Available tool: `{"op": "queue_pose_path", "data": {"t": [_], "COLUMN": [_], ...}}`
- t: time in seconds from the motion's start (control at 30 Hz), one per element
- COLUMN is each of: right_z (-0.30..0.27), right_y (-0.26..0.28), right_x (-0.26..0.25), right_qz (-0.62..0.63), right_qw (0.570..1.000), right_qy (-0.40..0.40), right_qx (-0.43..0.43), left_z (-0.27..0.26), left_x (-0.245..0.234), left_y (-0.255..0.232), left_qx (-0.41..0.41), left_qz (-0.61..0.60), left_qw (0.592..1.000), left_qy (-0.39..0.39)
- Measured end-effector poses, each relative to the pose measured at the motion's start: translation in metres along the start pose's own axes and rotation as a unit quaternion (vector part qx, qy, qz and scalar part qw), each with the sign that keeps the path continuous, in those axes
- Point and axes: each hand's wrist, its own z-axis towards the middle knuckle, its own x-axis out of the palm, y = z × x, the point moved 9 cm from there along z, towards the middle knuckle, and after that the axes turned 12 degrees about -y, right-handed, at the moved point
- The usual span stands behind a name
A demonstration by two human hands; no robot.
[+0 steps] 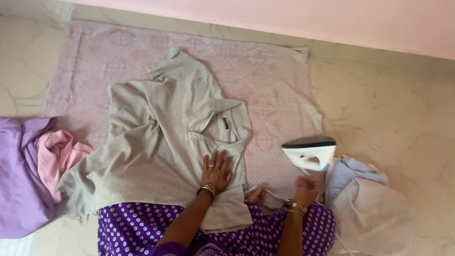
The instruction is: The person irons a light-colored shirt laid out on a patterned cloth on the floor. They use a handheld electric iron to smooth the fabric, adjusting the shirt's position and ironing different sections including the body and collar.
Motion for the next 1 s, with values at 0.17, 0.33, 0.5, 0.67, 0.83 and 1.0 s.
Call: {"op": "queue_pose_path", "data": {"t": [0.17, 0.33, 0.5, 0.67, 0.83, 1.0], "right_z": [0.03, 0.011, -0.016, -0.053, -0.113, -0.141], "right_y": [0.051, 0.075, 0.082, 0.041, 0.029, 0.034], "right_x": [0.03, 0.08, 0.108, 0.165, 0.225, 0.265], "right_qz": [0.011, -0.03, -0.11, -0.184, -0.16, -0.316], "right_qw": [0.992, 0.961, 0.943, 0.935, 0.935, 0.903], "right_qy": [0.03, 0.148, 0.144, 0.241, 0.29, 0.263], "right_qx": [-0.121, -0.23, -0.278, -0.183, -0.129, -0.125], "left_z": [-0.003, -0.011, -0.008, -0.011, -0.012, -0.011], "left_x": [-0.003, 0.005, 0.009, 0.011, -0.006, 0.002], "left_y": [0.0, 0.002, 0.005, 0.005, 0.01, 0.018], "left_qx": [-0.001, 0.031, 0.055, 0.078, 0.057, 0.033], "left_qz": [0.009, 0.026, -0.018, -0.041, -0.128, -0.177], "left_qw": [1.0, 0.998, 0.995, 0.992, 0.972, 0.971], "left_qy": [-0.005, -0.045, -0.077, -0.095, -0.186, -0.158]}}
